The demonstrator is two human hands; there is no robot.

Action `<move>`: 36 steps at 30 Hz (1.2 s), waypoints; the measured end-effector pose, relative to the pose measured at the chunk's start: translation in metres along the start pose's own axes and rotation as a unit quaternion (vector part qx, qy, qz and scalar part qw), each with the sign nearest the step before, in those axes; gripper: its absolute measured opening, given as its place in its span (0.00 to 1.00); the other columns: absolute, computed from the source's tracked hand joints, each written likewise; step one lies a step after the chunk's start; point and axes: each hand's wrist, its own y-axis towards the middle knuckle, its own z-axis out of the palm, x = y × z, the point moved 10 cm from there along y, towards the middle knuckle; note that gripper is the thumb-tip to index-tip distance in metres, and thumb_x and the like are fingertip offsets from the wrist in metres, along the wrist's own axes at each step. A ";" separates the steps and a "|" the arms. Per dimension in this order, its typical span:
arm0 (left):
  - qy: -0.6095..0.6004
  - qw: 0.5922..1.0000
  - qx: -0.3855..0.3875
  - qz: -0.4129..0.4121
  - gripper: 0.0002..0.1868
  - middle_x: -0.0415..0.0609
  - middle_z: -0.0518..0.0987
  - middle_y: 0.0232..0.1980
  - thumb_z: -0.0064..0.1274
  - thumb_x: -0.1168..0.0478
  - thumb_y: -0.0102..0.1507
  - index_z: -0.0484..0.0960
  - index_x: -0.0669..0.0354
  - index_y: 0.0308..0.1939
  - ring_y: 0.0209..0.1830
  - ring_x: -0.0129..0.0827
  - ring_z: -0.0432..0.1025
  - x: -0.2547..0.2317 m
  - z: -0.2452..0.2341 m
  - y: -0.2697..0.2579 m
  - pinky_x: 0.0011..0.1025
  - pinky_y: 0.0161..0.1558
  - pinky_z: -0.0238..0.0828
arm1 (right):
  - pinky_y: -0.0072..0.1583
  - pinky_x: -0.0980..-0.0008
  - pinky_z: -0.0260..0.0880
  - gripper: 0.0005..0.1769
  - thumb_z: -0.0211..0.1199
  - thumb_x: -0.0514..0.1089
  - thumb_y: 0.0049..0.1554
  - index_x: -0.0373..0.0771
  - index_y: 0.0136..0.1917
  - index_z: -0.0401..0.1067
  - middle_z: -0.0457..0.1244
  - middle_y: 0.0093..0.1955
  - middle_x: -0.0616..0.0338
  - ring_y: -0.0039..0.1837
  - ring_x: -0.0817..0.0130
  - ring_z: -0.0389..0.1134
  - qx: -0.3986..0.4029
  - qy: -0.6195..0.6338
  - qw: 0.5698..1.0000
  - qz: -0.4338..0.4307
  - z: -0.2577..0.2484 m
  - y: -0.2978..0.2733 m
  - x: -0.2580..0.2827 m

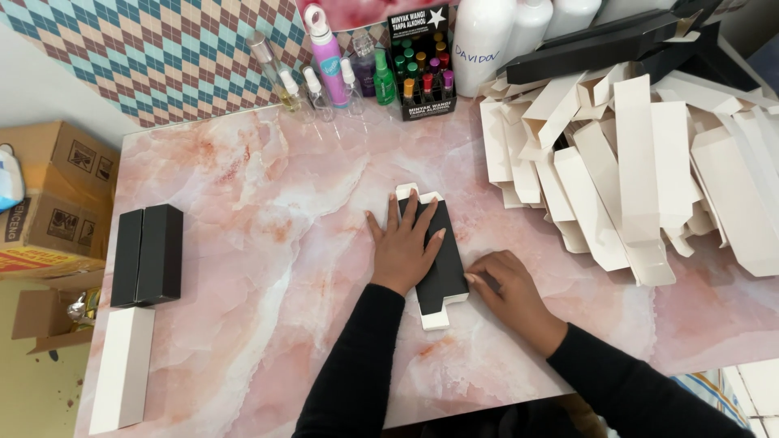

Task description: Folding black cardboard perfume boxes at a workspace.

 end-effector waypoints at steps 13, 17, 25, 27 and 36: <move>-0.161 0.985 -0.052 -0.015 0.41 0.68 0.50 0.81 0.27 0.38 0.74 0.37 0.56 0.82 0.82 0.51 0.44 0.017 -0.007 0.003 0.65 0.73 0.13 | 0.62 0.65 0.71 0.30 0.64 0.32 0.57 0.37 0.72 0.67 0.69 0.64 0.47 0.65 0.67 0.68 -0.067 0.325 0.940 0.081 0.033 0.058 0.002; -0.234 0.971 -0.051 -0.011 0.39 0.66 0.59 0.77 0.19 0.39 0.74 0.37 0.57 0.82 0.79 0.48 0.53 0.025 -0.005 0.000 0.59 0.74 0.10 | 0.72 0.49 0.57 0.25 0.61 0.36 0.61 0.34 0.71 0.69 0.62 0.73 0.44 0.77 0.48 0.56 -0.016 0.248 0.966 -0.070 0.038 0.070 0.041; -0.327 0.941 -0.071 -0.043 0.35 0.58 0.61 0.78 0.27 0.44 0.74 0.44 0.53 0.82 0.80 0.40 0.53 0.040 0.005 0.005 0.51 0.76 0.10 | 0.78 0.46 0.37 0.25 0.57 0.42 0.65 0.37 0.75 0.66 0.57 0.78 0.47 0.81 0.49 0.48 0.076 0.143 0.982 -0.093 0.056 0.068 0.044; -0.328 0.940 -0.079 -0.049 0.33 0.58 0.61 0.78 0.29 0.48 0.75 0.44 0.53 0.82 0.80 0.40 0.53 0.047 0.012 0.007 0.50 0.77 0.12 | 0.78 0.47 0.38 0.25 0.56 0.42 0.65 0.40 0.75 0.66 0.57 0.78 0.51 0.82 0.52 0.48 0.100 0.151 0.981 -0.073 0.061 0.068 0.039; -0.230 0.966 -0.106 -0.048 0.30 0.51 0.60 0.79 0.40 0.55 0.73 0.55 0.49 0.80 0.79 0.42 0.53 0.039 0.001 0.004 0.53 0.77 0.20 | 0.76 0.47 0.49 0.13 0.60 0.38 0.62 0.36 0.59 0.76 0.69 0.62 0.49 0.74 0.51 0.63 0.124 -0.022 0.984 -0.123 0.057 0.066 0.047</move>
